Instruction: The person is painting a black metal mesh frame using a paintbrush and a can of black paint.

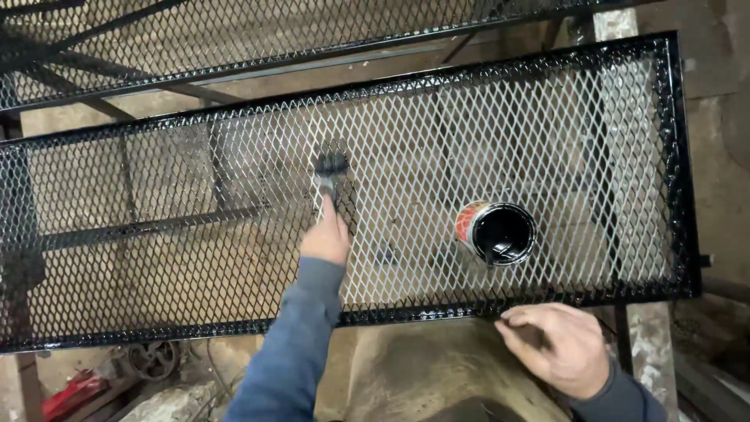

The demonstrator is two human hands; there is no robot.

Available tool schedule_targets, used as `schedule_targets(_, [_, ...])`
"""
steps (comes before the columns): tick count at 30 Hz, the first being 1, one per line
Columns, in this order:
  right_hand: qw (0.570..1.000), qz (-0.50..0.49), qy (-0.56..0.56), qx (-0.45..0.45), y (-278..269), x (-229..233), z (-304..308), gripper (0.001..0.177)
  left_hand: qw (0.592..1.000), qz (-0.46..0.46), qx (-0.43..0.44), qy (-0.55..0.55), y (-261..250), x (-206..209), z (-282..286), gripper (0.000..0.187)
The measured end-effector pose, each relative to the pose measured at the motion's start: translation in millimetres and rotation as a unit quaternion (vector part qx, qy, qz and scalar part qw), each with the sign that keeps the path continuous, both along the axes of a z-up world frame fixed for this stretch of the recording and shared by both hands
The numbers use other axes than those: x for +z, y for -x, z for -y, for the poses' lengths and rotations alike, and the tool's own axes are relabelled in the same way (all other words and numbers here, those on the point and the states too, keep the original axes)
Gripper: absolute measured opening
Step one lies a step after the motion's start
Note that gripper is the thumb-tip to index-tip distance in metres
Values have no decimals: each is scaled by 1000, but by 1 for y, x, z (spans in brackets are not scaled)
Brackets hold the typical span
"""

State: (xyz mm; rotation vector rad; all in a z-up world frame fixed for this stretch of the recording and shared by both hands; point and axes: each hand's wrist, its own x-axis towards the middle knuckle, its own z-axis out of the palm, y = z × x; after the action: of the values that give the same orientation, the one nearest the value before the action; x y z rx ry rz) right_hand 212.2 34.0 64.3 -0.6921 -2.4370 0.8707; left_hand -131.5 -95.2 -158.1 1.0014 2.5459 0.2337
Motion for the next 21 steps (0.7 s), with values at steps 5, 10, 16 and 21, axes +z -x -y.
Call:
schedule_targets(5, [1000, 4, -4, 28, 9, 0, 0, 26, 1000, 0, -10, -10, 75, -7, -70, 60])
schedule_targets(10, [999, 15, -14, 28, 8, -6, -6, 25, 993, -57, -80, -63, 72, -29, -18, 56])
schedule_targets(16, [1000, 9, 18, 13, 10, -19, -10, 25, 1000, -7, -26, 10, -12, -13, 60, 65])
schedule_targets(21, [999, 17, -6, 42, 19, -15, -5, 24, 996, -46, 2, -80, 39, -23, -5, 64])
